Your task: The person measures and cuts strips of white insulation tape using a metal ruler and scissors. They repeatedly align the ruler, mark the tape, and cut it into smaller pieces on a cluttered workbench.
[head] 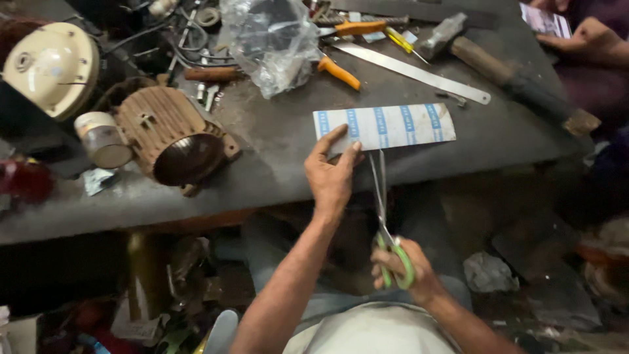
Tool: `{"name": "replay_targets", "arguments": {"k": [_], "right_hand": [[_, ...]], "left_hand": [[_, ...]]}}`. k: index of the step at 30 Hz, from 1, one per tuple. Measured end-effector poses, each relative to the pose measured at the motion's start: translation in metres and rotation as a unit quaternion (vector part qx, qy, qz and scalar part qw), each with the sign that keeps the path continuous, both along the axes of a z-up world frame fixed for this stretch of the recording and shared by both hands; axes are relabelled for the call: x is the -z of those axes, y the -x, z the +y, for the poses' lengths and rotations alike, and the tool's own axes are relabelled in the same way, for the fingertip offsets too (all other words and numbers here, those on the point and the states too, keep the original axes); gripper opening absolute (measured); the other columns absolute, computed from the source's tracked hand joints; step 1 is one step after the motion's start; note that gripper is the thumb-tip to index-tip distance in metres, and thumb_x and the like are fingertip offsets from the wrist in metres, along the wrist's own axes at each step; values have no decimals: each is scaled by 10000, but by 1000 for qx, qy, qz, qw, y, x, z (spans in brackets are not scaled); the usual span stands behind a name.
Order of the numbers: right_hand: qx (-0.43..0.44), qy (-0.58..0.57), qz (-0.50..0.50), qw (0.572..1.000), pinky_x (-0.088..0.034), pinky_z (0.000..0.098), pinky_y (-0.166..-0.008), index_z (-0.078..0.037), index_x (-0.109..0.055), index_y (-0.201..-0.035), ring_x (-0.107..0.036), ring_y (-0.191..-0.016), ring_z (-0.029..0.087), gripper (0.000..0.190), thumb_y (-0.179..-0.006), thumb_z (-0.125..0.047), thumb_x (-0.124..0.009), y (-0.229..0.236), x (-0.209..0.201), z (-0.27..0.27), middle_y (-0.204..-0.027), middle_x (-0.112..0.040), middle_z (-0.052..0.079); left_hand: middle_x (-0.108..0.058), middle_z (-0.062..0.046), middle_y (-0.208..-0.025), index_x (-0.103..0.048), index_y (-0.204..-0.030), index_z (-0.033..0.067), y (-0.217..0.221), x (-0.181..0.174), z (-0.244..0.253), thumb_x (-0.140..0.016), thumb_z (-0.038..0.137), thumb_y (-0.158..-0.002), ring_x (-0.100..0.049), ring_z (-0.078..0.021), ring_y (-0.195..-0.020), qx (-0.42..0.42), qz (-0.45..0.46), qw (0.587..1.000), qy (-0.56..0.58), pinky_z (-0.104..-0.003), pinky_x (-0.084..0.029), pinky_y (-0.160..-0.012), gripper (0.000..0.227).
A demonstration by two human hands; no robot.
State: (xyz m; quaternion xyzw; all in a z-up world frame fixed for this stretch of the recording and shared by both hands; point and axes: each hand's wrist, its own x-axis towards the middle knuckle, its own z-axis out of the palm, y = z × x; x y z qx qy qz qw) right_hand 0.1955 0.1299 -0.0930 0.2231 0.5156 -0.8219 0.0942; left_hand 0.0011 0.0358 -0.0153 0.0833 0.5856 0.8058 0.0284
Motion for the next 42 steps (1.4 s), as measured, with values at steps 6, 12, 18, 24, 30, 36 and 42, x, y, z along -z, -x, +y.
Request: {"name": "replay_targets", "arguments": {"k": [6, 12, 18, 24, 30, 36, 42], "right_hand": [[52, -38, 0, 998, -593, 325, -511, -13, -636, -979, -655, -582, 195, 392, -731, -281, -780, 45, -10, -9, -727, -639, 100], [78, -38, 32, 996, -567, 308, -450, -34, -631, -899, -623, -541, 157, 297, -731, -227, -780, 64, -4, -19, -671, -616, 60], [81, -42, 24, 996, -542, 311, -417, -37, -627, -862, -609, -488, 163, 268, -727, -216, -773, 65, 3, -17, -631, -615, 60], [89, -34, 42, 995, -544, 297, -421, -40, -636, -870, -616, -506, 142, 230, -747, -188, -763, 65, 5, -16, -644, -618, 38], [109, -29, 26, 993, -529, 285, -397, -42, -636, -861, -602, -493, 134, 182, -766, -147, -750, 64, 12, -20, -644, -608, 25], [126, -67, 3, 990, -503, 268, -371, -65, -669, -875, -584, -481, 106, 151, -777, -167, -722, 63, 11, -24, -652, -594, -17], [136, -112, -8, 984, -489, 262, -350, -28, -692, -884, -568, -441, 101, 166, -803, -170, -720, 62, 3, -25, -621, -591, -9]], "left_hand": [[-707, -177, -1218, -644, -1298, -61, 1, 0, -2, -726, -10, -883, -747, -176, -893, -8, -18, 999, 46, -286, -656, -770, 427], [-689, -175, -1261, -625, -1319, -53, -2, -7, -3, -718, -2, -890, -755, -179, -923, -1, -9, 998, 64, -287, -652, -798, 442], [-677, -177, -1278, -612, -1337, -58, -3, -7, -3, -717, 7, -903, -747, -183, -950, 7, -3, 999, 52, -294, -656, -809, 452], [-681, -182, -1288, -609, -1335, -59, -2, -9, -2, -719, 3, -905, -756, -190, -963, 7, -6, 998, 62, -295, -664, -816, 448], [-689, -183, -1274, -616, -1333, -56, -2, -7, -1, -720, -4, -900, -755, -188, -959, 4, -15, 998, 64, -291, -666, -806, 448], [-691, -179, -1271, -616, -1330, -50, -1, -8, -1, -722, -8, -893, -754, -182, -933, 2, -20, 997, 71, -281, -657, -790, 451], [-700, -175, -1260, -621, -1334, -44, 0, -7, 0, -724, -5, -891, -760, -175, -935, 0, -26, 997, 71, -281, -662, -796, 456]]}}
